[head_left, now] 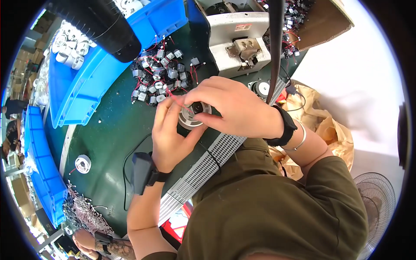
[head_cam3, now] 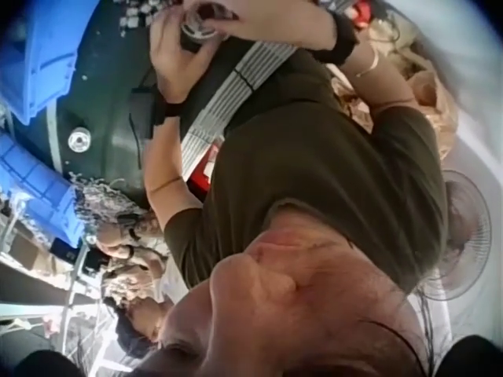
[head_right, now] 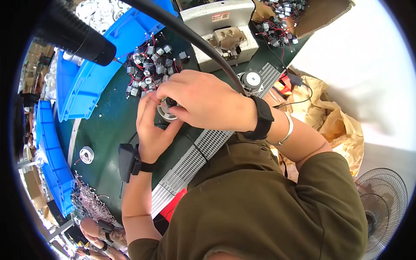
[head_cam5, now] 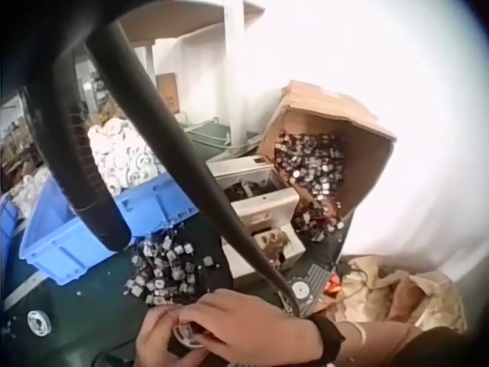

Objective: The person picks up a motor and a plastic housing, inserts the motor into the housing, and secures it by driving a screw with a power screwdriver. This process is repeated multiple times with new components.

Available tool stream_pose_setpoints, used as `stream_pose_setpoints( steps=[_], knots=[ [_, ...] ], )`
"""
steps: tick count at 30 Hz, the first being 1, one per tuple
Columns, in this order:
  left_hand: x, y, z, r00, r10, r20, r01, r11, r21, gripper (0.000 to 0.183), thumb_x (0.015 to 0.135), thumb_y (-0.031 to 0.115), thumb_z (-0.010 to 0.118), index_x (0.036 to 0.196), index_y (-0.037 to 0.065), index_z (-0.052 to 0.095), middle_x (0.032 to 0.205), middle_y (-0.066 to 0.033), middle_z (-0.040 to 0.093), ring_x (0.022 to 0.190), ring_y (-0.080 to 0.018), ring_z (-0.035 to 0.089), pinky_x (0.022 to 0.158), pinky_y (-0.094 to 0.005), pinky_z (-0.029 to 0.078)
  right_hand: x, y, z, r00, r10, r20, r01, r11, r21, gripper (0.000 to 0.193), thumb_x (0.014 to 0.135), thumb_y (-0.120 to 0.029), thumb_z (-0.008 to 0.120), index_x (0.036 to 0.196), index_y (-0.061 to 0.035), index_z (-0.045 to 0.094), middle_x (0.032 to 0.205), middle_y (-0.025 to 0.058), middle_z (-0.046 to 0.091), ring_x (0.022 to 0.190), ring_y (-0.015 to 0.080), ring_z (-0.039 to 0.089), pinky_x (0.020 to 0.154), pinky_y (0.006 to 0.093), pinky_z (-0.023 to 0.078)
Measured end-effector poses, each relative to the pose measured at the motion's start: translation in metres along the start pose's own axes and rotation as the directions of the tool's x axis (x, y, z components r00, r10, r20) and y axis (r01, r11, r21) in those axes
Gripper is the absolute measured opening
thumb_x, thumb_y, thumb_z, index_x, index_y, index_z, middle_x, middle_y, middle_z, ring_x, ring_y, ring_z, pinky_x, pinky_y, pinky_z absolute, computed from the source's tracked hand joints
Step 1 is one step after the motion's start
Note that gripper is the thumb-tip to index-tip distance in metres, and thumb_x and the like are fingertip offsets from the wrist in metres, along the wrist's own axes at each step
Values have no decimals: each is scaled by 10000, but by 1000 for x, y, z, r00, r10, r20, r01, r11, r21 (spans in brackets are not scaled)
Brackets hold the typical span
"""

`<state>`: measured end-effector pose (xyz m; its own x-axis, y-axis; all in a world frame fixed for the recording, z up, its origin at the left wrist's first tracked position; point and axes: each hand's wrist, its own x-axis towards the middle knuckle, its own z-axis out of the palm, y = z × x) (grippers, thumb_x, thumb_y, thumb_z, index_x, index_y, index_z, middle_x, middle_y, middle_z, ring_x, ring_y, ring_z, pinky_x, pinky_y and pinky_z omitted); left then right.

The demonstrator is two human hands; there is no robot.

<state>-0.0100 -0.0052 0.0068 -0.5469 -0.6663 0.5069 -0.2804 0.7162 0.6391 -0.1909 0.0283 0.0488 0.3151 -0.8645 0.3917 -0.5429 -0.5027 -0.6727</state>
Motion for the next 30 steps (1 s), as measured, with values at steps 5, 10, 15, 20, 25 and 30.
stream_pose_setpoints(
  steps=[5,10,15,20,25,30],
  knots=[
    [-3,-2,10,990,-24,-137,37,994,100,606,573,116,821,1086,-11,526,1068,-151,519,933,-298,561,762,-358,484,2,1,12,998,-31,-46,25,992,-127,224,689,-61,683,867,-67,548,831,70,560,785,263,549,672,349,468],
    [-9,-4,5,978,-128,-164,129,992,-6,701,534,147,847,1122,-3,496,1077,-168,550,971,-333,557,826,-381,463,8,3,10,983,-140,119,174,920,-352,259,693,-109,701,897,-51,553,876,85,542,819,262,535,696,335,462],
    [-15,-9,-8,995,45,-88,-33,989,142,728,558,191,835,1187,23,508,1149,-199,543,1006,-367,547,862,-440,443,39,-8,-16,954,-180,-241,159,982,-103,312,763,-135,703,1015,-12,567,955,53,548,806,185,568,743,291,458],
    [-13,-14,-8,979,203,22,-201,940,277,353,655,166,763,980,74,661,1103,-200,560,947,-359,568,795,-441,471,143,-64,-16,712,-52,-700,486,755,439,416,727,-113,714,1053,52,515,1033,138,569,804,145,572,694,240,467],
    [-9,-4,-1,984,175,-14,-171,972,159,363,674,33,722,1029,47,646,1131,-208,551,965,-351,574,814,-385,474,224,-44,-37,855,-294,-428,516,566,643,396,789,-281,669,974,31,509,837,57,545,695,158,523,668,287,465],
    [-6,-5,1,977,210,-19,-205,967,153,384,647,93,758,1016,69,654,1097,-209,560,899,-338,582,746,-396,488,182,-51,-82,959,-225,-170,279,845,456,317,783,-281,661,881,-5,542,741,21,513,611,137,478,602,287,443]
  ],
)
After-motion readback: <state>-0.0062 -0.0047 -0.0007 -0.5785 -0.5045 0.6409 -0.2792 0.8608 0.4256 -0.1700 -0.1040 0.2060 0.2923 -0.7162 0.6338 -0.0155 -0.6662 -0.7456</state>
